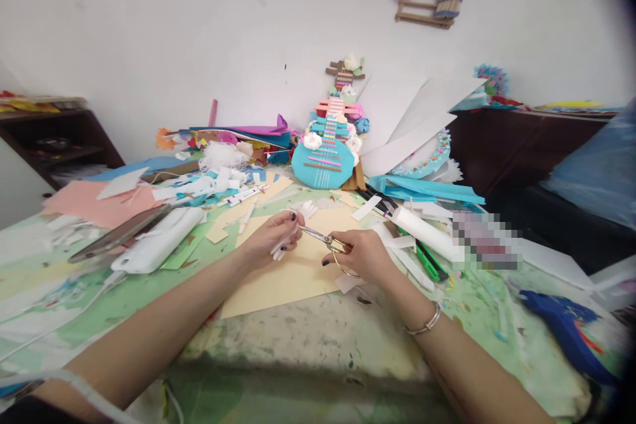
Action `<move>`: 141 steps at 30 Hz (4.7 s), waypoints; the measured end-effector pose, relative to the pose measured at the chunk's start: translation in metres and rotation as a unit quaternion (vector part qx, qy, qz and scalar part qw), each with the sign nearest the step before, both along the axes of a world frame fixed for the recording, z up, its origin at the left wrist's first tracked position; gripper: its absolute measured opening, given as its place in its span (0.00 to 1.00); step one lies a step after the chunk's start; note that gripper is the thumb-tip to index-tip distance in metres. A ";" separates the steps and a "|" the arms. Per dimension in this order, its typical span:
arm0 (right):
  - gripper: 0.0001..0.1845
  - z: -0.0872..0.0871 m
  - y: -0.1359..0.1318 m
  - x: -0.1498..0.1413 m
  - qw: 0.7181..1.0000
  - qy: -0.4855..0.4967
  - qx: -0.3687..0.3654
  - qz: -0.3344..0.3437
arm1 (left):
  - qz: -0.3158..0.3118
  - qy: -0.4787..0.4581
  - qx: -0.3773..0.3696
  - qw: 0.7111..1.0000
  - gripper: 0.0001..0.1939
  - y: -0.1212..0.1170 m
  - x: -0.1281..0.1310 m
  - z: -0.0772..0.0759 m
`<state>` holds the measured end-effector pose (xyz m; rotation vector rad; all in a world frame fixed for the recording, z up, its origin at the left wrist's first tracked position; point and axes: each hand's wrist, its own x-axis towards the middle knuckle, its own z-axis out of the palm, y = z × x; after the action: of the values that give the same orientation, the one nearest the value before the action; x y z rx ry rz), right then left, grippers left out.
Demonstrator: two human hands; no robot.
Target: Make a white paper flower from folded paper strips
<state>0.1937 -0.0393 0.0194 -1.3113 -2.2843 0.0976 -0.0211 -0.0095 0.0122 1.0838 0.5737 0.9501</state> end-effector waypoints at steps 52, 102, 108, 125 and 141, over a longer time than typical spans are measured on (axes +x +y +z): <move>0.23 0.004 -0.005 0.000 0.997 -0.040 0.011 -0.060 | 0.015 -0.099 -0.082 0.992 0.26 -0.002 0.001 0.008; 0.16 -0.006 -0.010 -0.010 0.978 -0.155 0.115 -0.081 | 0.010 -0.079 -0.040 0.996 0.35 -0.003 0.004 0.001; 0.15 -0.004 -0.012 -0.011 0.979 -0.156 0.104 -0.086 | 0.010 -0.079 -0.043 0.996 0.34 -0.002 0.004 -0.001; 0.17 0.000 0.005 0.005 0.964 -0.038 0.026 -0.262 | 0.034 0.030 0.026 0.999 0.19 -0.003 0.006 0.004; 0.26 -0.012 0.010 -0.008 0.928 0.335 -0.156 0.049 | -0.059 0.138 0.050 0.987 0.17 -0.004 0.008 -0.001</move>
<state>0.1857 -0.0289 0.0078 -1.0775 -1.7740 0.8396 -0.0130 -0.0137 0.0108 1.3362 0.6849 0.7375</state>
